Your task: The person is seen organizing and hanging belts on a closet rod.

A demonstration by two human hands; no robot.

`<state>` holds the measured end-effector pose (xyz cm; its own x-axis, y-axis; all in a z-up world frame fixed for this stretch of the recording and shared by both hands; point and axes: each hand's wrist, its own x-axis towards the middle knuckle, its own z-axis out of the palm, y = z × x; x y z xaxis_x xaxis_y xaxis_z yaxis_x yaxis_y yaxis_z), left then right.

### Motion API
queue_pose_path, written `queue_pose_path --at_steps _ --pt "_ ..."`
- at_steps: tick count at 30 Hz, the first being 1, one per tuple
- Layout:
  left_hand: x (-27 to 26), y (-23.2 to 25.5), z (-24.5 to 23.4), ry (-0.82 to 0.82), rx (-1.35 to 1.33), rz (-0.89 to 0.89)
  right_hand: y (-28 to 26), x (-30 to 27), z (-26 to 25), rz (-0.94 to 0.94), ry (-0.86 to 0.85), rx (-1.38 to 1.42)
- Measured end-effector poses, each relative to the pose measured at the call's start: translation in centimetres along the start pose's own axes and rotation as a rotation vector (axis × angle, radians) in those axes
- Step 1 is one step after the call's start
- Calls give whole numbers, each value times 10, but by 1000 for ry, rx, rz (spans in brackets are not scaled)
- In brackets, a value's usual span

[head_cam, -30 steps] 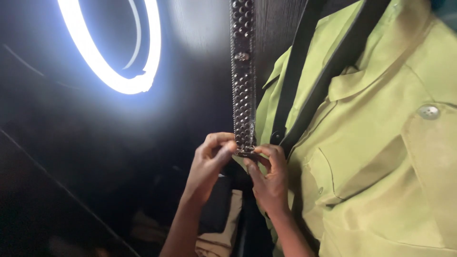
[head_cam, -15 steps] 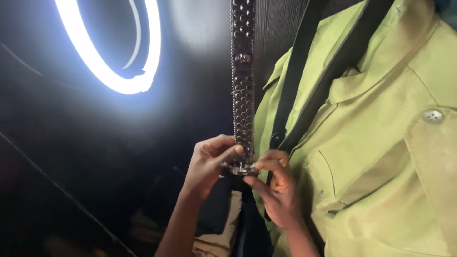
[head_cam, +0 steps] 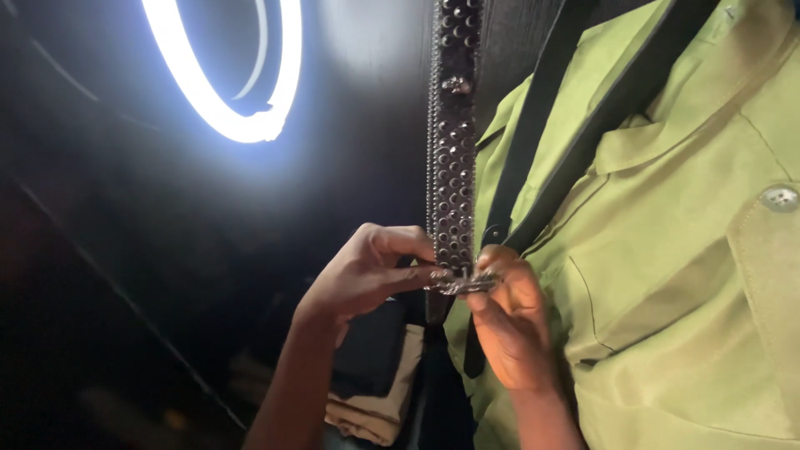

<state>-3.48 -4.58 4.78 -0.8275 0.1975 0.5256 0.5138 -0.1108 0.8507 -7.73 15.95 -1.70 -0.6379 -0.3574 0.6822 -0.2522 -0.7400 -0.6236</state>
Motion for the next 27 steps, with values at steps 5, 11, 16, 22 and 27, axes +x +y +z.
queue_pose_path --at_steps 5,11,16,22,27 --pt "0 15 6 -89 153 -3 -8 1 2 -23 -7 16" --pt "-1 -5 10 -16 82 -43 -11 0 -6 -22 -9 -64" --pt "-3 -13 12 25 -57 -23 -6 -3 -12 -8 -15 -51" --pt "-2 -12 18 3 -109 -28 -7 -4 -7 2 -12 81" --pt "-2 -14 17 -10 -113 8 -6 -2 -12 32 21 94"
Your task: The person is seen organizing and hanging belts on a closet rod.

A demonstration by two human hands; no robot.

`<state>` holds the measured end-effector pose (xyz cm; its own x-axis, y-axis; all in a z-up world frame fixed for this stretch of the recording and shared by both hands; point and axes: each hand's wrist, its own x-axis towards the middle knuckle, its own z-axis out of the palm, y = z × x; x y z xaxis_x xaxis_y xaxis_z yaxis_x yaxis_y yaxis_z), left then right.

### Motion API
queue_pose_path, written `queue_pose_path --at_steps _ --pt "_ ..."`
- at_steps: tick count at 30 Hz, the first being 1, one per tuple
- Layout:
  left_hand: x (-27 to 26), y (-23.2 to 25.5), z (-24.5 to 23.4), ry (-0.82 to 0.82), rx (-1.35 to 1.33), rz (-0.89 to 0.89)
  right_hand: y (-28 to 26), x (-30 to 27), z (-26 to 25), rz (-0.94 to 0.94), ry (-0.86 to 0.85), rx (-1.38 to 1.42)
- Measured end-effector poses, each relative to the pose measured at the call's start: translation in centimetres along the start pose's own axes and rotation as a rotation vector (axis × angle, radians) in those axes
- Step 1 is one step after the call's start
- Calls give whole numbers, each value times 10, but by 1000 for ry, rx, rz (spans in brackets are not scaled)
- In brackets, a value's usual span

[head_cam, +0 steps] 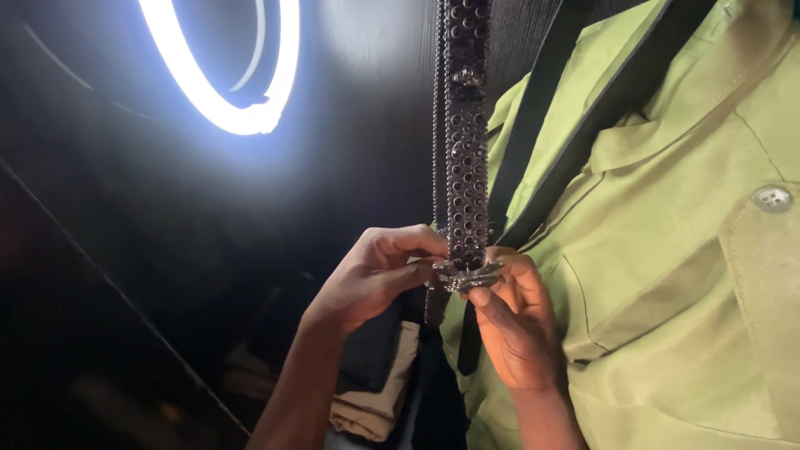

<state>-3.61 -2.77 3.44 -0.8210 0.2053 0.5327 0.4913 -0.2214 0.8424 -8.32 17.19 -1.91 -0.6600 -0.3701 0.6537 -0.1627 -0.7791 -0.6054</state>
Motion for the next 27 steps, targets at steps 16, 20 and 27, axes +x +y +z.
queue_pose_path --at_steps 16,20,27 --pt "4 -2 27 222 225 -7 1 14 6 30 179 -214" --pt "8 -15 23 310 199 24 3 18 -3 103 193 -258" --pt "7 -40 6 447 767 129 21 21 -12 85 176 -537"
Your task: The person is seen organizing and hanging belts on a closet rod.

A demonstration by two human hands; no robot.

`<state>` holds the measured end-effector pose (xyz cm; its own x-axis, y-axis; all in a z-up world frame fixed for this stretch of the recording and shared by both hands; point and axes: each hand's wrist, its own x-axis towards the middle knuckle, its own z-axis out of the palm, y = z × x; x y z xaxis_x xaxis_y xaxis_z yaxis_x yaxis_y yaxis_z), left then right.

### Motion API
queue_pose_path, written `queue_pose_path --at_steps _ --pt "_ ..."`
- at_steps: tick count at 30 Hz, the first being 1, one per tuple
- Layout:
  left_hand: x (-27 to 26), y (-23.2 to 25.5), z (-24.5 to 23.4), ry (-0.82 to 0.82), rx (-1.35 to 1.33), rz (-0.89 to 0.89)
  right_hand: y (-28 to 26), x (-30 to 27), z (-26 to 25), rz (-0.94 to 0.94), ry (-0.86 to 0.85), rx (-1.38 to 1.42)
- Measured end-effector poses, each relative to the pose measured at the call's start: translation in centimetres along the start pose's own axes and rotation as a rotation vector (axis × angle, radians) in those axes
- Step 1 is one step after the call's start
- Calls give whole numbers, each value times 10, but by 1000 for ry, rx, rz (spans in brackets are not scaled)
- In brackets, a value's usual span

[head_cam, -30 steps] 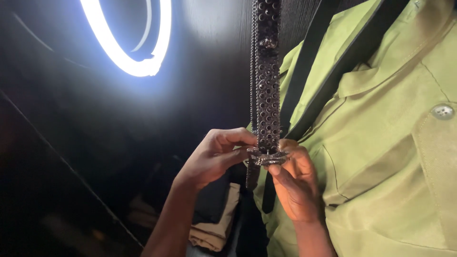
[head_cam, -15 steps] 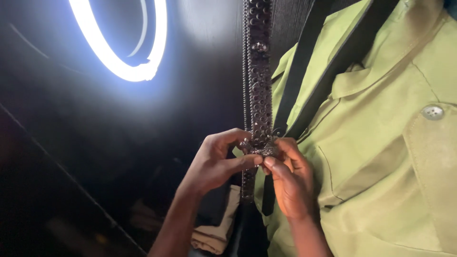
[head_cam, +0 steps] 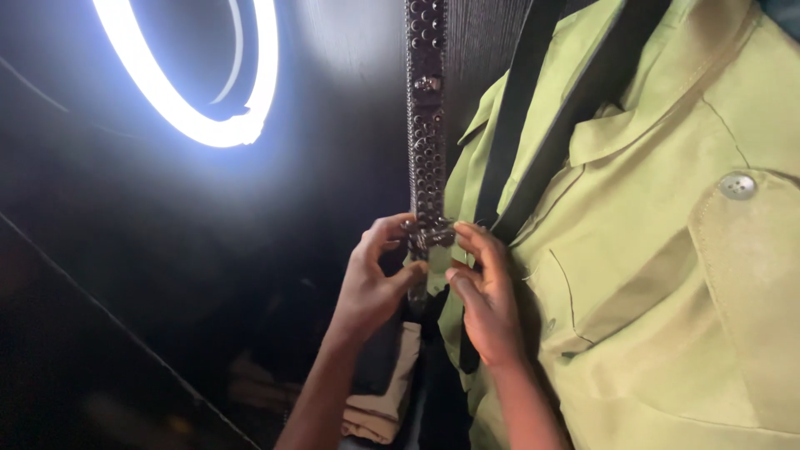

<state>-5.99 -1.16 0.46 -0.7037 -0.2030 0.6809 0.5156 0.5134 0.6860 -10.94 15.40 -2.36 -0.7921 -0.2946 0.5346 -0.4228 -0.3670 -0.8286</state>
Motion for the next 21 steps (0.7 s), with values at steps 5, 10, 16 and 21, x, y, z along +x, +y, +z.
queue_pose_path --at_steps 5,10,16,21 --pt "8 10 -20 -19 -263 -177 34 3 -3 94 -40 -75" --pt "4 16 -32 -85 -621 -339 39 10 4 125 -112 25" --pt "-1 16 -28 -85 -665 -345 46 22 15 167 -119 356" --pt "1 17 -19 -159 -445 -350 22 31 25 329 -6 262"
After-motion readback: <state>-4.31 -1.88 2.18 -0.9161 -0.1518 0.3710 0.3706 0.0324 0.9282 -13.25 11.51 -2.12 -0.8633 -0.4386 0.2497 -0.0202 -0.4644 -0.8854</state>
